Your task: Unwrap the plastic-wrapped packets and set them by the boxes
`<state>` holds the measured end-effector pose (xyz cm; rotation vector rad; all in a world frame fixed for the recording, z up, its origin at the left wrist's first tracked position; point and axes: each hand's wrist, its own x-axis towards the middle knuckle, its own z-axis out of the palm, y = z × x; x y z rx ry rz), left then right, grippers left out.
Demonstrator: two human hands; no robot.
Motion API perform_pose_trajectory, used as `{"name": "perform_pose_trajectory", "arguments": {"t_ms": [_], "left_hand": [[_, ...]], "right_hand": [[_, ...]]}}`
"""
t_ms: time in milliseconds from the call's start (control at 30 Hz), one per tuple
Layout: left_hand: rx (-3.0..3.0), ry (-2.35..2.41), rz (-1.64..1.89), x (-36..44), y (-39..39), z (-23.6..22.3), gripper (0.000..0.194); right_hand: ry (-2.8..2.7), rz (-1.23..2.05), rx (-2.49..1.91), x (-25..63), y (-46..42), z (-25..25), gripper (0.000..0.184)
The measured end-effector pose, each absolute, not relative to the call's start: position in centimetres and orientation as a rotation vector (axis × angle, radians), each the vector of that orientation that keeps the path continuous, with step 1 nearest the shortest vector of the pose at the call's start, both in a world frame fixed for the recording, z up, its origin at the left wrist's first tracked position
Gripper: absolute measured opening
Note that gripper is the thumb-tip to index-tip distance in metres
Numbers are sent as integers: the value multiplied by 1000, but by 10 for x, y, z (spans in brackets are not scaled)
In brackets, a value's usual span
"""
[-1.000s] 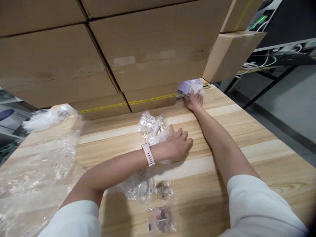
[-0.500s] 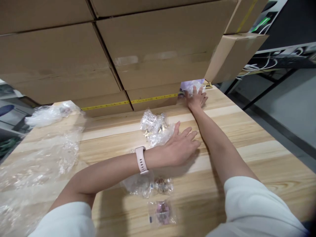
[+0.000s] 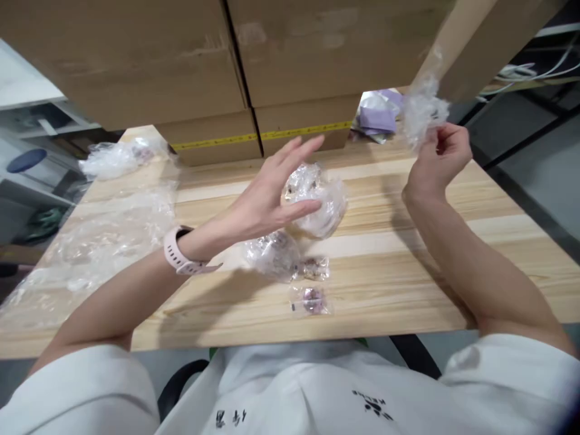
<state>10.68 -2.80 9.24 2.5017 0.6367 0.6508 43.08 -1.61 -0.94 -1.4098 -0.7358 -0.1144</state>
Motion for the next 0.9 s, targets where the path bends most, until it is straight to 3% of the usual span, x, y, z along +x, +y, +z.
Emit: {"name": "perform_pose_trajectory", "arguments": {"t_ms": [200,300,400,433,533,600,767,900], "left_hand": [[2205,541,831,115,-52,107,46],[2120,519,1079,79,-52,100,40],[2085,649,1343,33,-58,87,52],[2069,732,1388,20,-63,83,55],[2095,934,1410,-3,-83,72,54],[2181,976,1410,-13,-96,65,54],[2372,1273,1520,-61,-118,42,47],[2396,1806,1113,-105,-129,19,39]], "right_hand": [[-1412,634,-973,284,-121,45,22],[-1626,679,-1025,264,-163,31,46],[-2030,558,-1107,266,-192,-10,74],[-2151,518,-1132,267,-198,-24,72],[-2319,386,-1184,274,-213,-54,38],[-2292,279,-1270,291,-220,-63,24],[-1896,-47,-1851,392,-216,-76,29],[-1520,-223,-2139,478,-151,-93,44]]}}
